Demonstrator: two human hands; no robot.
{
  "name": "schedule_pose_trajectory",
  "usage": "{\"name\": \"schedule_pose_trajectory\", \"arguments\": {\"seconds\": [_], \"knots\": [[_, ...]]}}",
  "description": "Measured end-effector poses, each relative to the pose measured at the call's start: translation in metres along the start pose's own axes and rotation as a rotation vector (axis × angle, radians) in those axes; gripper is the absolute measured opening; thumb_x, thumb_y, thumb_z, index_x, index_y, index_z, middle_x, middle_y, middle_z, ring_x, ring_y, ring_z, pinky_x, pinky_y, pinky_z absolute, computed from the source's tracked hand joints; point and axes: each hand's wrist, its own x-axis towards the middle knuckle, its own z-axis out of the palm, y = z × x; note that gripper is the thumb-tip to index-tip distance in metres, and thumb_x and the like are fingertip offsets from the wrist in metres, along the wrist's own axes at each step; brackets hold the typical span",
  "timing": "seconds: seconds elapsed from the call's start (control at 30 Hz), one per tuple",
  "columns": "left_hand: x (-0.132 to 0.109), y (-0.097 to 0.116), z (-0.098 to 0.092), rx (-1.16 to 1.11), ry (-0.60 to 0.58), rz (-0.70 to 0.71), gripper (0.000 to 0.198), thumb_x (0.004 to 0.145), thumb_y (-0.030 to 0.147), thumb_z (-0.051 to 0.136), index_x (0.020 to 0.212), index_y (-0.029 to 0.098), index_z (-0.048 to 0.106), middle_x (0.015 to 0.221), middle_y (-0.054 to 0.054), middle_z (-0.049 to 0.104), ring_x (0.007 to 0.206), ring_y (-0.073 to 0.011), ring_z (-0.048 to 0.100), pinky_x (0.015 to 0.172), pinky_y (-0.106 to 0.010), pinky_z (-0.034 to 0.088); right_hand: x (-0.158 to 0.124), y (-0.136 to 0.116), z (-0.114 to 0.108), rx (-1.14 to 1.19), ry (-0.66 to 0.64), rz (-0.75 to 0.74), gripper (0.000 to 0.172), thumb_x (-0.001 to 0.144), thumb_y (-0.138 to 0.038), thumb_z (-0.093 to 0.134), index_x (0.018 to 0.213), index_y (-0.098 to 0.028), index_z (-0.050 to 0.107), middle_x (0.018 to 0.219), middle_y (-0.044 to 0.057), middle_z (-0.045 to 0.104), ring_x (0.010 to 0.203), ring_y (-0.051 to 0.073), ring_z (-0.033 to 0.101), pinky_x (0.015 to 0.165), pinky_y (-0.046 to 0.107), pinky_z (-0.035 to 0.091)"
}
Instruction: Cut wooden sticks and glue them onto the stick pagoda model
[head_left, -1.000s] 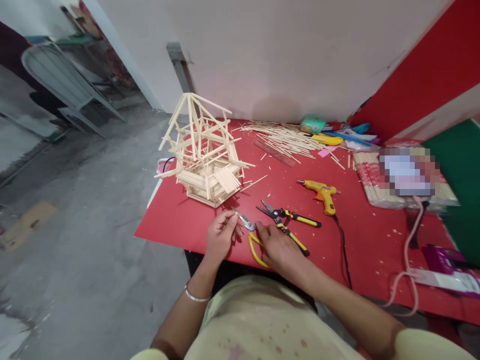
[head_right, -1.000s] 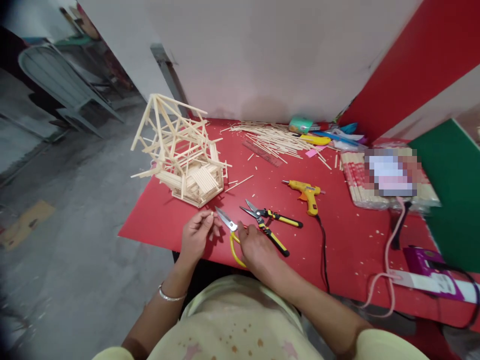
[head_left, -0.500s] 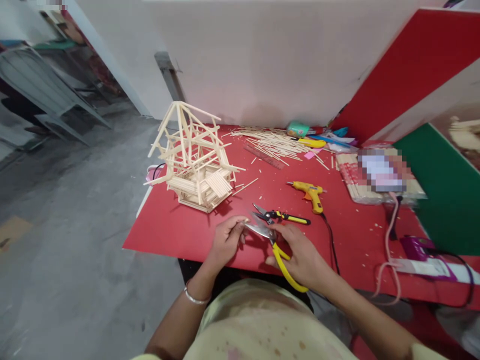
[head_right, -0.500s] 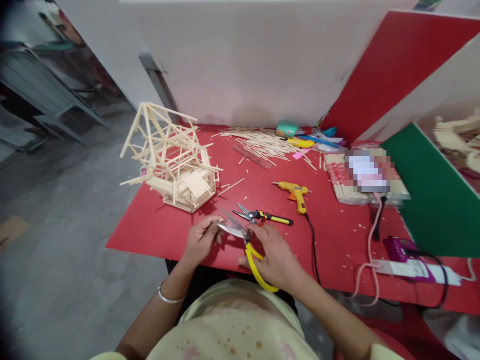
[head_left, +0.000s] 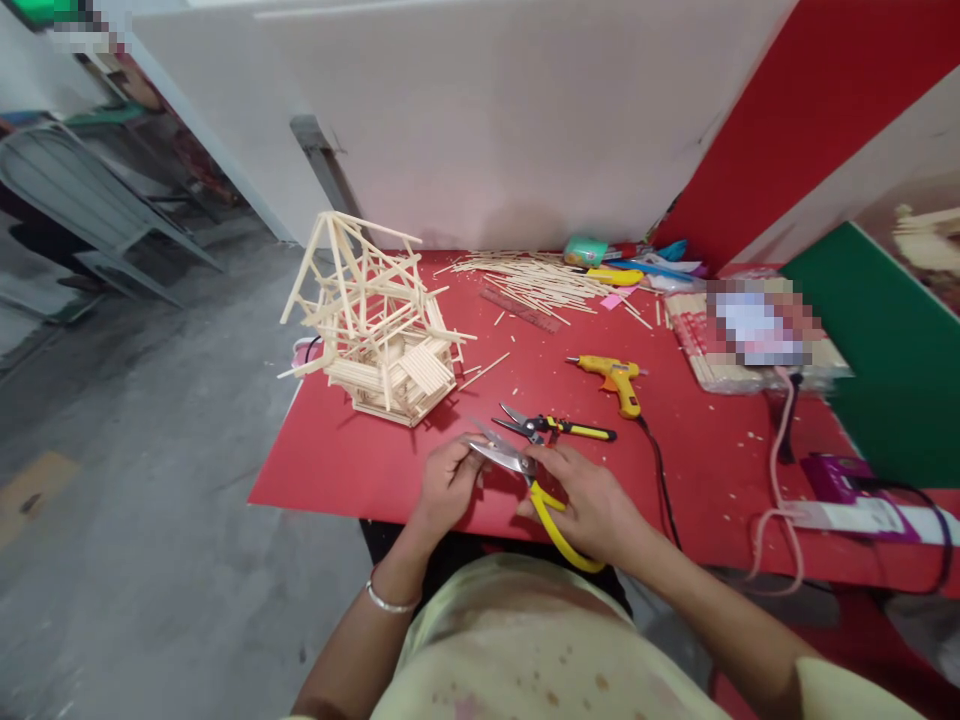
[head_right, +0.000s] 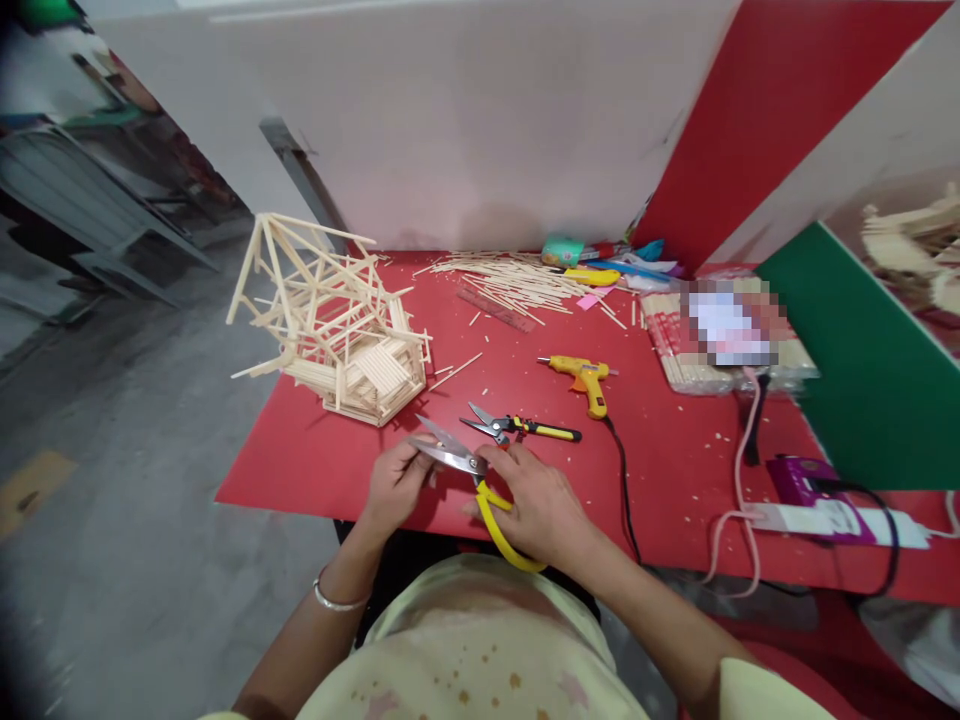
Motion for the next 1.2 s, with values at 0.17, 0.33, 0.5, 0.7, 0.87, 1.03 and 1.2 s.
{"name": "schedule_pose_trajectory", "arguments": {"seconds": [0.17,0.33,0.5,0.7,0.87,1.03,1.2], "knots": [[0.0,0.0,-0.002,0.049,-0.063,-0.004,0.027,0.095,0.032,0.052,0.079,0.017,0.067,0.077,-0.004,0.068,0.057,-0.0104,0.057,0.056,-0.021,0.045,-0.003,0.002,0.004,0.113,-0.04,-0.023,0.053,0.085,-0.054,0.063,0.125,-0.022,0.052,0.112,0.009,0.064,0.094,0.022,0.062,0.082,0.033,0.049],[-0.001,0.003,-0.004,0.105,-0.038,0.042,0.026,0.094,0.028,0.052,0.076,0.017,0.066,0.074,-0.003,0.066,0.065,-0.0129,0.059,0.064,-0.023,0.046,-0.004,0.0,0.01,0.071,-0.03,-0.001,0.051,0.086,-0.053,0.063,0.125,-0.022,0.054,0.113,0.01,0.064,0.098,0.024,0.062,0.084,0.035,0.048],[-0.002,0.002,-0.008,0.167,-0.036,0.083,0.026,0.093,0.025,0.052,0.071,0.017,0.063,0.067,-0.002,0.063,0.063,-0.0129,0.058,0.063,-0.023,0.044,-0.001,-0.002,0.014,0.027,-0.02,0.003,0.054,0.086,-0.057,0.06,0.126,-0.021,0.055,0.106,0.009,0.067,0.091,0.024,0.065,0.078,0.033,0.05],[-0.004,-0.003,-0.012,0.128,-0.02,0.038,0.021,0.092,0.026,0.056,0.078,0.017,0.067,0.065,0.0,0.062,0.059,-0.0119,0.058,0.06,-0.021,0.045,0.002,-0.001,0.016,0.047,-0.045,-0.015,0.049,0.089,-0.058,0.056,0.123,-0.022,0.057,0.103,0.008,0.071,0.089,0.023,0.069,0.075,0.031,0.05],[-0.004,-0.008,-0.013,0.084,0.023,0.069,0.018,0.091,0.022,0.055,0.082,0.017,0.07,0.082,-0.004,0.071,0.075,-0.0154,0.065,0.071,-0.024,0.05,0.004,-0.005,0.011,-0.066,-0.049,0.005,0.056,0.086,-0.06,0.057,0.129,-0.025,0.053,0.12,0.01,0.066,0.101,0.026,0.067,0.084,0.036,0.05],[-0.003,-0.008,-0.014,0.069,0.032,0.059,0.017,0.091,0.022,0.056,0.089,0.017,0.072,0.087,-0.005,0.073,0.079,-0.016,0.066,0.075,-0.025,0.051,0.007,-0.008,0.011,-0.054,-0.057,-0.002,0.056,0.087,-0.06,0.056,0.129,-0.024,0.053,0.118,0.01,0.066,0.102,0.024,0.066,0.086,0.035,0.05],[-0.005,-0.007,-0.012,0.034,0.065,0.003,0.016,0.089,0.023,0.058,0.088,0.017,0.072,0.082,-0.004,0.072,0.073,-0.0155,0.065,0.07,-0.024,0.051,0.007,-0.006,0.017,-0.035,-0.043,0.002,0.052,0.088,-0.057,0.057,0.127,-0.022,0.055,0.111,0.01,0.068,0.096,0.024,0.067,0.082,0.033,0.049]]}}
